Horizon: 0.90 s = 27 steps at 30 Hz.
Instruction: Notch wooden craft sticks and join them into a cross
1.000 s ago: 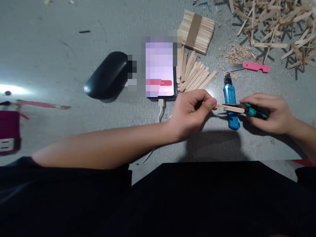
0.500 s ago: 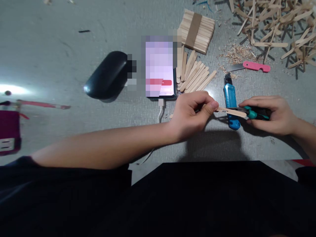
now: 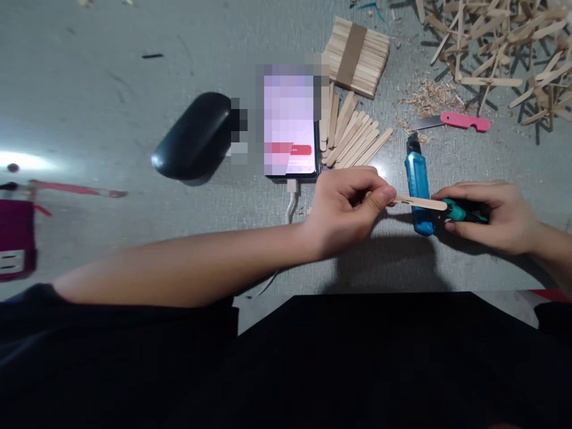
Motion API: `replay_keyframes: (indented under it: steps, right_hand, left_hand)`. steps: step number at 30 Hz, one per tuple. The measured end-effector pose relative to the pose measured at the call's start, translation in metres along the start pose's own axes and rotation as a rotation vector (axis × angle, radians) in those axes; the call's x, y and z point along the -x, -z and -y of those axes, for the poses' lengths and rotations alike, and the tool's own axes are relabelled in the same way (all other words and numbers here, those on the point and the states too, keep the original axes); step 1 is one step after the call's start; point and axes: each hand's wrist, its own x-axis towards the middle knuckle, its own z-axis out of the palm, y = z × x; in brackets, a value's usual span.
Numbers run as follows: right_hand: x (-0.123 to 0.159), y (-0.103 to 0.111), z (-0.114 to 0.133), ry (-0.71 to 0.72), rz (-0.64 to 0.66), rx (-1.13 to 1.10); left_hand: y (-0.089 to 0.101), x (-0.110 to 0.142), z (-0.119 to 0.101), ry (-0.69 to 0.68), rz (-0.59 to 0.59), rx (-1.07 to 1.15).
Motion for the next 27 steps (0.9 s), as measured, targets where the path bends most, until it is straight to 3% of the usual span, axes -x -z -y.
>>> replay_keyframes:
  steps: [11,18,23,27]
  right_hand:
    - [-0.001,-0.002,0.002,-0.01,0.013,0.012]
    - [-0.003,0.002,0.002,0.01,0.013,0.079]
    - [-0.004,0.004,-0.004,0.13,-0.007,0.277]
    - [-0.006,0.005,-0.013,0.27,-0.093,0.461]
  left_hand:
    - [0.002,-0.004,0.003,-0.054,-0.005,-0.023]
    - [0.0,-0.003,0.009,0.012,-0.045,-0.117]
    - [0.001,-0.004,0.008,0.12,-0.01,-0.09]
    - [0.003,-0.008,0.008,0.14,-0.001,-0.017]
